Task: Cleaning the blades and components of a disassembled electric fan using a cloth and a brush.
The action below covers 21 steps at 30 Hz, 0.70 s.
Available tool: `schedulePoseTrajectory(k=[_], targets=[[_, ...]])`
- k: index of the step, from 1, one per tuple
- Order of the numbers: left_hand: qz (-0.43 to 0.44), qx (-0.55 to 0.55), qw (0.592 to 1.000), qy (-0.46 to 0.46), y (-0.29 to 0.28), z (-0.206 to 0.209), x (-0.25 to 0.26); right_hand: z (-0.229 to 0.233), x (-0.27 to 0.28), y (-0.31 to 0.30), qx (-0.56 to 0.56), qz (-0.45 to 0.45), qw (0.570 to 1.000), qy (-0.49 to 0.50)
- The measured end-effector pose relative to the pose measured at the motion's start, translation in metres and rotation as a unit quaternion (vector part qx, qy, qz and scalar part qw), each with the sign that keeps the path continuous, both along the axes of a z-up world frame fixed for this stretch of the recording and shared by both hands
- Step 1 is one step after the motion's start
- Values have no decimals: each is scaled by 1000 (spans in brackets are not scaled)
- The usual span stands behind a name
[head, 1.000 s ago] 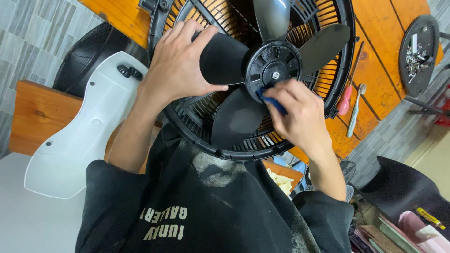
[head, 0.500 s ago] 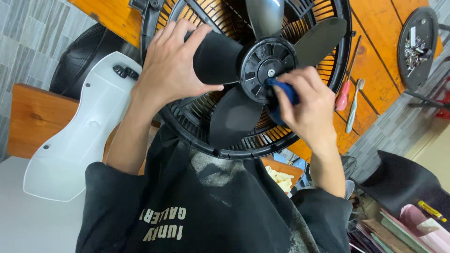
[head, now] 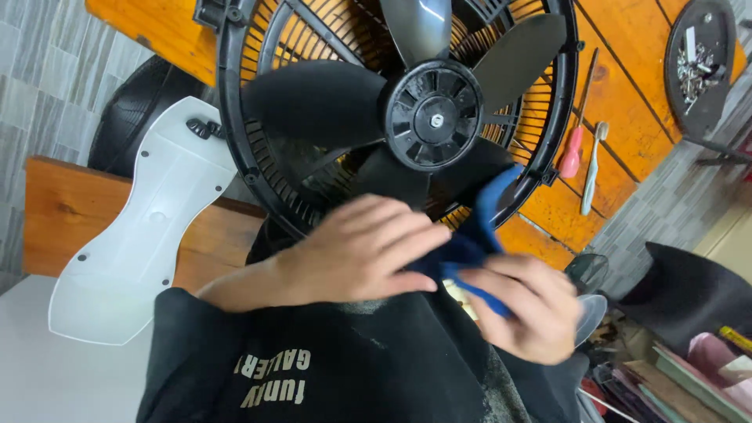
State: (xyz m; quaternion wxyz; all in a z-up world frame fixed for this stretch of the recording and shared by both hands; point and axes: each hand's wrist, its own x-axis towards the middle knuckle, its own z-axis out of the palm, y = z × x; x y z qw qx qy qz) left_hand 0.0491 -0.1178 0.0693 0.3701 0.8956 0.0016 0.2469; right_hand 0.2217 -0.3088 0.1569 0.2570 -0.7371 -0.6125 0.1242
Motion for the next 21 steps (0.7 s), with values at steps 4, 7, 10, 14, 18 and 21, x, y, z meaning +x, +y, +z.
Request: schedulePoseTrajectory(k=[4, 7, 10, 14, 18, 21], targets=[[2, -21, 996, -88, -14, 0, 11, -27, -1, 19, 54, 68, 994, 67], [31, -10, 992, -125, -13, -12, 8, -34, -1, 28, 78, 57, 988, 124], [14, 23, 993, -116, -4, -16, 5, -33, 0, 43, 40, 77, 978, 191], [-30, 41, 997, -61, 3, -11, -3, -41, -1, 49, -21, 86, 966, 242], [-34, 63, 997, -43, 13, -3, -3, -42, 0, 50, -41, 63, 964, 255], [-65, -23, 997, 18, 31, -1, 4, -41, 5, 54, -42, 47, 958, 279]])
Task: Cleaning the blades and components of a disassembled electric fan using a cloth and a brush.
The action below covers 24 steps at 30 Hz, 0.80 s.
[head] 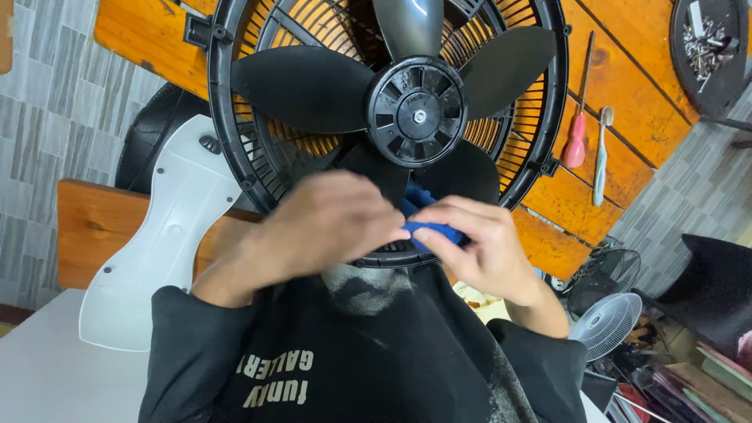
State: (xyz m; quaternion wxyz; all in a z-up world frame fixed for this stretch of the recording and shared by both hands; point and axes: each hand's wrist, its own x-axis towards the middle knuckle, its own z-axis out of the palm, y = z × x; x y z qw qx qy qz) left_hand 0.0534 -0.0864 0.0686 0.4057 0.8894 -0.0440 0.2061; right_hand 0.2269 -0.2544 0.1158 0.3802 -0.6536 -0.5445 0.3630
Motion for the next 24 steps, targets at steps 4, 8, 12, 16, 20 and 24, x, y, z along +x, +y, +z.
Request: schedulePoseTrajectory(k=[4, 8, 12, 16, 20, 24], targets=[[150, 86, 984, 44, 69, -8, 9, 13, 12, 14, 23, -3, 990, -136], [121, 32, 965, 232, 102, -44, 16, 33, 11, 33, 49, -2, 979, -200], [132, 76, 964, 218, 70, -48, 10, 14, 14, 46, 32, 23, 971, -236], [187, 65, 948, 250, 50, -47, 7, -7, 12, 60, 15, 22, 936, -352], [216, 74, 945, 235, 43, -52, 4, -16, 6, 64, 25, 12, 916, -401], [225, 76, 947, 217, 42, -53, 5, -18, 7, 68, 9, 26, 924, -382]])
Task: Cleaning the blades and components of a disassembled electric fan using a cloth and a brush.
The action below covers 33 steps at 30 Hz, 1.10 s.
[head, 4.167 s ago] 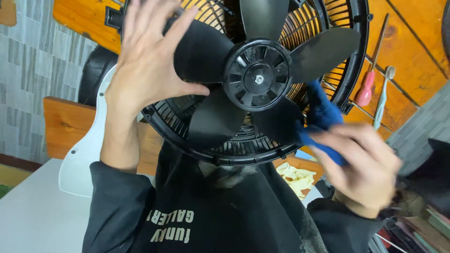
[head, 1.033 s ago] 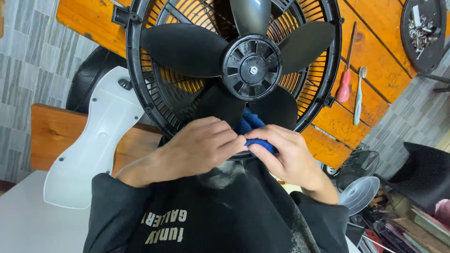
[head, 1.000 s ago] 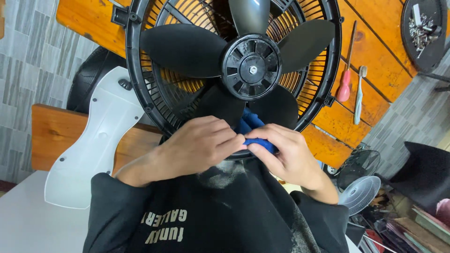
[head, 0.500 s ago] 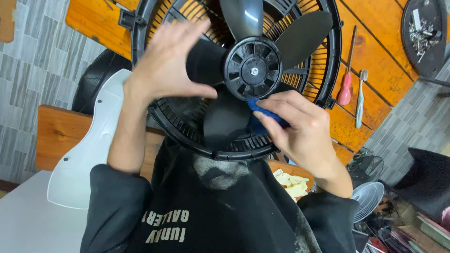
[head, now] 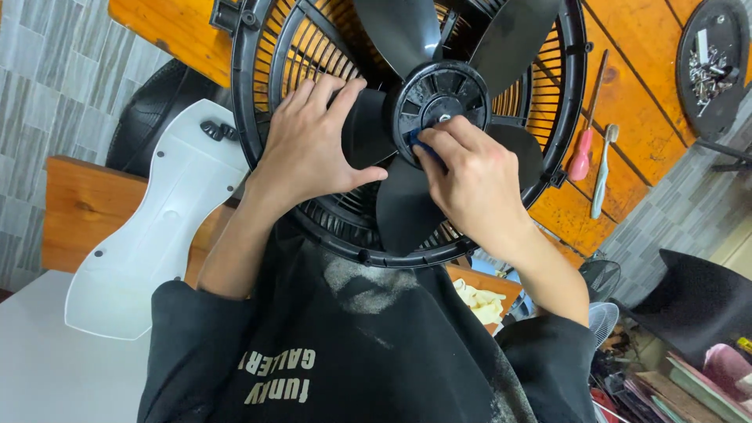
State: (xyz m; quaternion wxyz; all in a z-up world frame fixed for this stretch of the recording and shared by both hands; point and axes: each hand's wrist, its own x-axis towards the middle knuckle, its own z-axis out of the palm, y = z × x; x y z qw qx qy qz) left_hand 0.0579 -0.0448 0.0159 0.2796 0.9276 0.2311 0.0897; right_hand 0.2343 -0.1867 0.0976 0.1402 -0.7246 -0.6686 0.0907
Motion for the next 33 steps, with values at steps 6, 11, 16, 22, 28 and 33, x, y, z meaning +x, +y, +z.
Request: schedulePoseTrajectory(k=[6, 11, 16, 22, 28, 33], targets=[[6, -25, 1000, -5, -1, -2, -1, 0, 7, 4, -43, 31, 989, 134], [9, -4, 1000, 3, -2, -3, -1, 2, 6, -6, -12, -8, 1000, 16], [18, -17, 1000, 14, -3, 0, -1, -6, 1, 4, -23, 10, 997, 68], [15, -44, 999, 21, -1, 0, 0, 23, 14, -5, -66, 30, 978, 197], [10, -38, 999, 37, 2, 0, 0, 52, 28, -38, 16, -39, 988, 146], [11, -33, 999, 29, -2, 2, -2, 32, 24, -13, 52, -4, 994, 93]])
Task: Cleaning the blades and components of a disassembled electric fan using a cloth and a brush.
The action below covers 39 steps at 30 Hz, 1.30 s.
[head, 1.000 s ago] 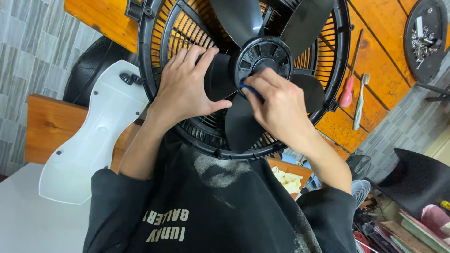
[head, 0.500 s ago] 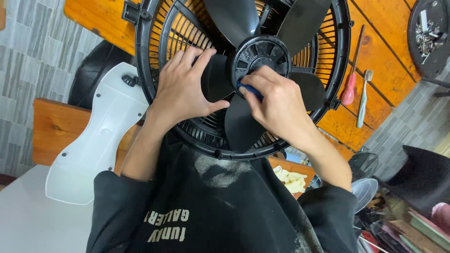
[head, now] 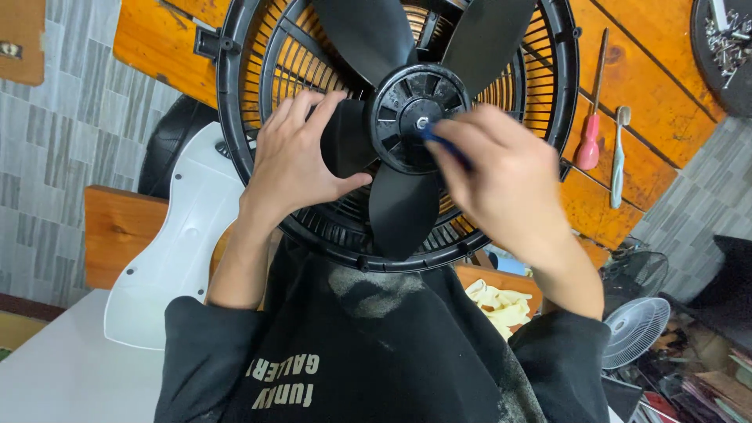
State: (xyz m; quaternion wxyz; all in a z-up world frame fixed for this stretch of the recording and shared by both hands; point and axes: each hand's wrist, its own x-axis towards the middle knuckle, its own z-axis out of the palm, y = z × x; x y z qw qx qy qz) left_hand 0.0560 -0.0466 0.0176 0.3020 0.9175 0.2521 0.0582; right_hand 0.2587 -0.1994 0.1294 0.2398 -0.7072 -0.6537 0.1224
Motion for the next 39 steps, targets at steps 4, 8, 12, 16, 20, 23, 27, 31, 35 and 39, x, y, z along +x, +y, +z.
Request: schedulePoseTrajectory(k=[4, 8, 12, 16, 20, 23, 27, 31, 35, 39], targets=[[25, -17, 999, -18, -7, 0, 1, -31, -13, 24, 18, 5, 994, -109], [62, -17, 998, -21, -19, -2, 2, -40, -19, 25, 16, 5, 983, -180], [89, -15, 996, -15, -37, -4, 1, -57, -28, 19, 0, 2, 974, -226], [124, 33, 992, -15, -50, -8, 3, -59, -31, 16, -2, 5, 969, -247], [143, 47, 988, -22, -53, -8, 5, -56, -34, 13, -18, -11, 968, -250], [144, 55, 987, -35, -52, -12, 5, -61, -31, 20, -3, -9, 973, -231], [148, 48, 987, -48, -54, -12, 5, -62, -31, 25, 2, -11, 983, -184], [130, 26, 990, -45, -48, -6, 1, -35, -28, 11, -6, 10, 995, -99], [85, 53, 988, -117, -48, 0, -4, 15, -30, -35, -58, -4, 995, 85], [3, 17, 986, -163, -66, 22, -8, 31, -38, -66, -46, -23, 995, 86]])
